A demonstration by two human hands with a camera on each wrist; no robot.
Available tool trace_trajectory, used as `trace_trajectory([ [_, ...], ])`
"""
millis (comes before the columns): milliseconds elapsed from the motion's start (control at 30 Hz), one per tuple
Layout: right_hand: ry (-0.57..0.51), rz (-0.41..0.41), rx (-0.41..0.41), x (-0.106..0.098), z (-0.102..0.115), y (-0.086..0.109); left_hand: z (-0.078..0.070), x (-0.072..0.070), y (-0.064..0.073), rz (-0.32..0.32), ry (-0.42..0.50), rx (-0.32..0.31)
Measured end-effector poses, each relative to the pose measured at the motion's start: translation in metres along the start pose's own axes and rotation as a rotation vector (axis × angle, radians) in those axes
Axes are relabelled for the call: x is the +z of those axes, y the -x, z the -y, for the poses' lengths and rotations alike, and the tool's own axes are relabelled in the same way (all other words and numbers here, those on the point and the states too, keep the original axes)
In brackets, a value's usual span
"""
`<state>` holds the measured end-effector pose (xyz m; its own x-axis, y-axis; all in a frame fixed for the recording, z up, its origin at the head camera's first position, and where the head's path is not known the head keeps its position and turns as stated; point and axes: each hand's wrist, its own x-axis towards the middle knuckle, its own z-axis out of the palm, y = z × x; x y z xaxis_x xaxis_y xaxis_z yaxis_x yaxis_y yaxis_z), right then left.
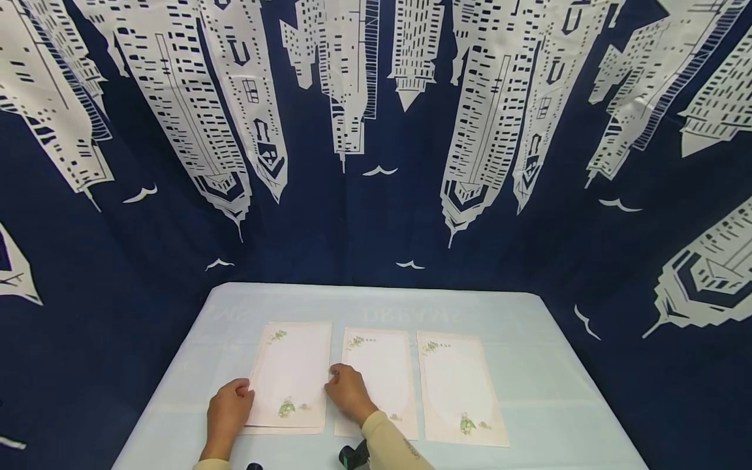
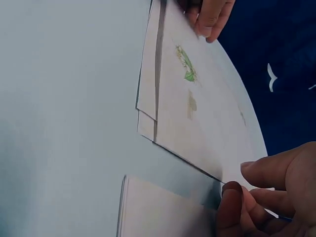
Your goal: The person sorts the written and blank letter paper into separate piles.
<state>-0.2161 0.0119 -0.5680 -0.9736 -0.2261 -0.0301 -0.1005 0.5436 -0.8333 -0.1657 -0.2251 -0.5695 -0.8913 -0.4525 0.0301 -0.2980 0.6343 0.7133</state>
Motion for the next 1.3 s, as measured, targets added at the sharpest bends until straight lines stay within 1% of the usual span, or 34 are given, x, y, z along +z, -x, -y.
trace_trajectory([
  [167,0.002,-0.034,-0.013,-0.010,-0.007,0.005,-0.002,0.004,-0.001,-0.036,-0.049,-0.077],
  [233,-0.003,-0.048,0.000,-0.014,-0.012,0.008,-0.004,0.006,0.000,-0.038,-0.051,-0.078],
  [300,-0.005,-0.070,0.010,-0.019,-0.017,0.011,-0.007,0.009,0.002,-0.029,-0.043,-0.047],
  [400,0.006,-0.117,0.007,-0.028,-0.027,0.014,-0.015,0.016,0.007,0.000,-0.008,0.037],
  [500,0.025,-0.175,-0.011,-0.039,-0.036,0.019,-0.026,0.026,0.013,0.047,0.042,0.132],
  [600,0.045,-0.217,-0.004,-0.050,-0.045,0.025,-0.037,0.040,0.020,0.092,0.085,0.188],
  [700,0.065,-0.251,0.024,-0.062,-0.052,0.032,-0.049,0.053,0.027,0.145,0.123,0.212],
  [800,0.098,-0.284,0.059,-0.073,-0.059,0.041,-0.060,0.065,0.034,0.201,0.143,0.222],
  [867,0.126,-0.298,0.093,-0.079,-0.061,0.047,-0.066,0.072,0.039,0.241,0.157,0.240],
  [967,0.158,-0.314,0.134,-0.087,-0.063,0.056,-0.074,0.081,0.044,0.280,0.160,0.259],
  [1133,0.226,-0.342,0.166,-0.090,-0.068,0.065,-0.088,0.090,0.052,0.305,0.159,0.256],
  [1300,0.263,-0.366,0.201,-0.092,-0.074,0.068,-0.096,0.097,0.057,0.295,0.173,0.265],
])
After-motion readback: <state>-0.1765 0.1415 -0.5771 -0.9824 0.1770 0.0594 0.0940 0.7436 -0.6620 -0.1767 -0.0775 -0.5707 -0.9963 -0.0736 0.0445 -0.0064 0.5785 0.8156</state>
